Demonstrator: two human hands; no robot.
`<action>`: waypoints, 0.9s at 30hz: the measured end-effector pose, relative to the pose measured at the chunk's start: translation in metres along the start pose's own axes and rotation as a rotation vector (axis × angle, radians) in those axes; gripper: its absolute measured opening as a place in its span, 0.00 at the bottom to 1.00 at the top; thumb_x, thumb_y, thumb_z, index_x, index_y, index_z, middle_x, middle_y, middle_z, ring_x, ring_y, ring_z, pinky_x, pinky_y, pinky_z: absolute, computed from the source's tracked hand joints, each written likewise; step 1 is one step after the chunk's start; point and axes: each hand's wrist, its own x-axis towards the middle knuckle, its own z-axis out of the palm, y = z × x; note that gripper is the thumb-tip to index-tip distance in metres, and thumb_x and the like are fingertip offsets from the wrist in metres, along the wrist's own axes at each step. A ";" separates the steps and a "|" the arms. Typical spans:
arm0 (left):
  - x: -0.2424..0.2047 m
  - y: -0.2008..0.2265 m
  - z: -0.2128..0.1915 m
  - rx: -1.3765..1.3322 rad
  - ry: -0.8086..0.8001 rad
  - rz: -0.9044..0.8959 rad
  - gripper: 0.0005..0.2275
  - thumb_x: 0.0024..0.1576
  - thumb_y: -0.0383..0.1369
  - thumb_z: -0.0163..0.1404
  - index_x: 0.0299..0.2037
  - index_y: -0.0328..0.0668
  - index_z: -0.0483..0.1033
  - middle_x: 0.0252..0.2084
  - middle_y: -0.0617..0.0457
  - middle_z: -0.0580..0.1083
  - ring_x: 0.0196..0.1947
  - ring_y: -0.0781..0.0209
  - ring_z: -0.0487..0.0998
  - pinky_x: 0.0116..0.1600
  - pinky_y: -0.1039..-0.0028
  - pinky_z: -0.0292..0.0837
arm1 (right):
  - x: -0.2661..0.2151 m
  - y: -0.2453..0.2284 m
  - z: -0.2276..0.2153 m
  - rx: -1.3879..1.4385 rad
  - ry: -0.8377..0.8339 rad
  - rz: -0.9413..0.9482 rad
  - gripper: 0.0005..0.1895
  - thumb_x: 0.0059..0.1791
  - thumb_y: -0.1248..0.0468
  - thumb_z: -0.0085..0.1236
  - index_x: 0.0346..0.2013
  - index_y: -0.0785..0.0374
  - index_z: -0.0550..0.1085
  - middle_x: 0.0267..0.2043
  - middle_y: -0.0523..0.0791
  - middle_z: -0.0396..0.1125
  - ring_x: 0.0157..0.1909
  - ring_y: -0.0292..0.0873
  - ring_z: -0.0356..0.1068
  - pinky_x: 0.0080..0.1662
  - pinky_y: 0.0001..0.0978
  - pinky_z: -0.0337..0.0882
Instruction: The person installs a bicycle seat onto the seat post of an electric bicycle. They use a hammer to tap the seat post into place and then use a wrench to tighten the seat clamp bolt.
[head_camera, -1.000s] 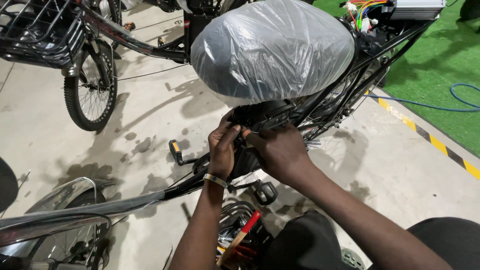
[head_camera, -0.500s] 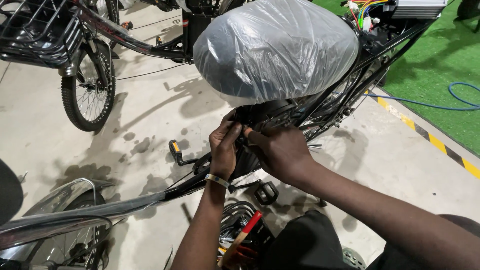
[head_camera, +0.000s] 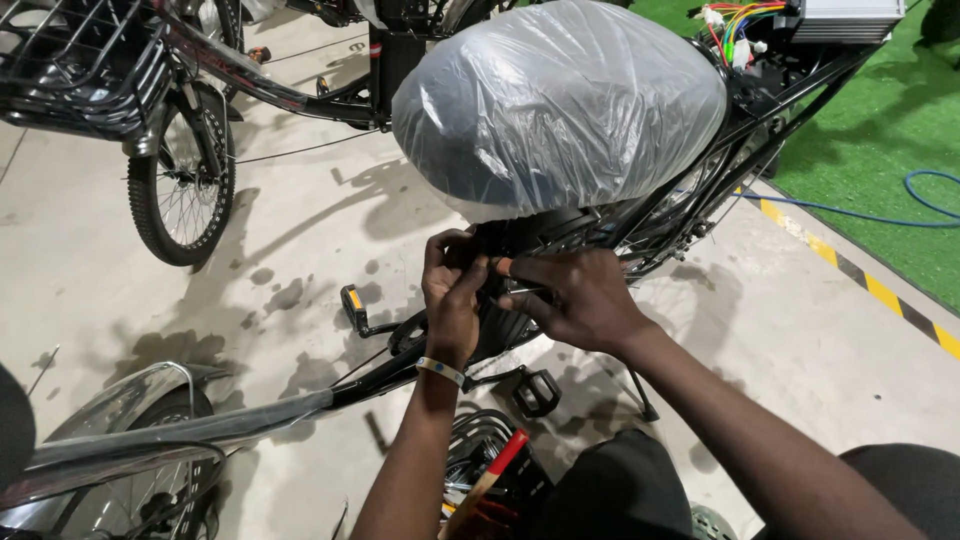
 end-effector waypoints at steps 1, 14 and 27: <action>0.002 -0.002 0.000 0.002 0.021 -0.007 0.09 0.56 0.21 0.49 0.42 0.42 0.65 0.48 0.49 0.73 0.50 0.58 0.73 0.52 0.66 0.69 | 0.000 0.002 0.001 0.031 0.020 0.012 0.14 0.47 0.49 0.54 0.39 0.53 0.77 0.13 0.46 0.62 0.18 0.52 0.67 0.26 0.39 0.66; -0.001 0.011 0.020 0.037 0.128 0.038 0.06 0.55 0.21 0.50 0.37 0.41 0.66 0.44 0.51 0.73 0.48 0.64 0.73 0.53 0.73 0.66 | -0.021 -0.044 0.108 1.620 0.709 0.758 0.24 0.48 0.65 0.44 0.57 0.75 0.65 0.21 0.39 0.51 0.25 0.31 0.56 0.24 0.11 0.52; -0.011 0.009 0.000 0.050 -0.036 -0.061 0.07 0.56 0.27 0.52 0.41 0.34 0.79 0.44 0.45 0.76 0.46 0.59 0.75 0.52 0.67 0.71 | -0.042 -0.052 0.079 0.995 0.598 0.761 0.18 0.47 0.68 0.57 0.51 0.69 0.73 0.16 0.44 0.58 0.16 0.34 0.57 0.19 0.20 0.55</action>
